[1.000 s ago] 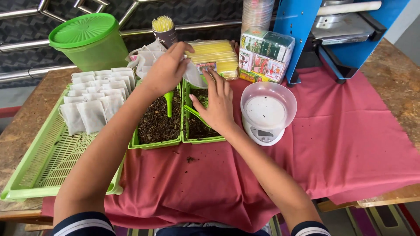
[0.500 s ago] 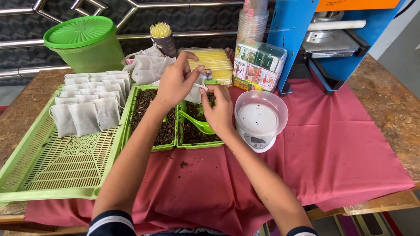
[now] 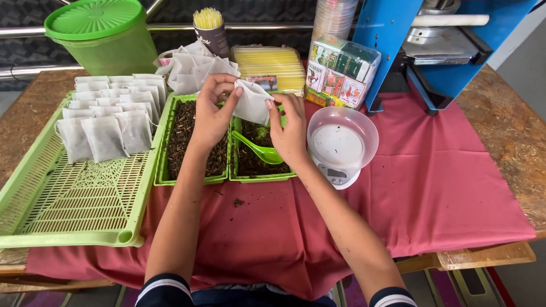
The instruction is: The person scoops loose tea leaves from green trays into white tea bags using a green plastic spoon. They then fold the top of each bag to seal it and place the finished bags into a green basket. The process is repeated continuously throughout the video.
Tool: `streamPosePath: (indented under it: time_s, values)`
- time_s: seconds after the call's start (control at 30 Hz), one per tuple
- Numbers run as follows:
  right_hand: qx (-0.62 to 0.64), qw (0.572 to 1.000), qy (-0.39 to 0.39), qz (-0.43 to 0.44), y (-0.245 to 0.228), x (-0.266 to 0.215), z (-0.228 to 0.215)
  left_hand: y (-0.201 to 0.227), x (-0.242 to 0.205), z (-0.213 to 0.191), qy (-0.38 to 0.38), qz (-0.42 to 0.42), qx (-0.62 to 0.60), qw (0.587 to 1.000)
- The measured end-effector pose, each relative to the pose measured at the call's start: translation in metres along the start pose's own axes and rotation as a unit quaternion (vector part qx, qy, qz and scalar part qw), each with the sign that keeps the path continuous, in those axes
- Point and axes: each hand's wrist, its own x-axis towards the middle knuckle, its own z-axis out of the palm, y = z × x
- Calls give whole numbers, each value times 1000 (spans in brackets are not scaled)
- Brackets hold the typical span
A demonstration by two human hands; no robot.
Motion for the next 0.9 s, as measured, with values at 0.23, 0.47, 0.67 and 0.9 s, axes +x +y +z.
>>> streamPosePath:
  time_s: [0.23, 0.47, 0.67, 0.9]
  values:
    - [-5, 1000, 1, -25, -4, 1, 1, -2, -4, 2, -10, -4, -31, 999]
    - [-16, 1000, 15, -16, 4, -3, 2, -3, -11, 7, -40, -14, -82, 996]
    - [-13, 1000, 16, -7, 4, -4, 4, 8, -14, 9, -53, -49, -130, 989]
    - [-5, 1000, -8, 3, 9, -6, 6, 6, -16, 14, -52, -62, -130, 988]
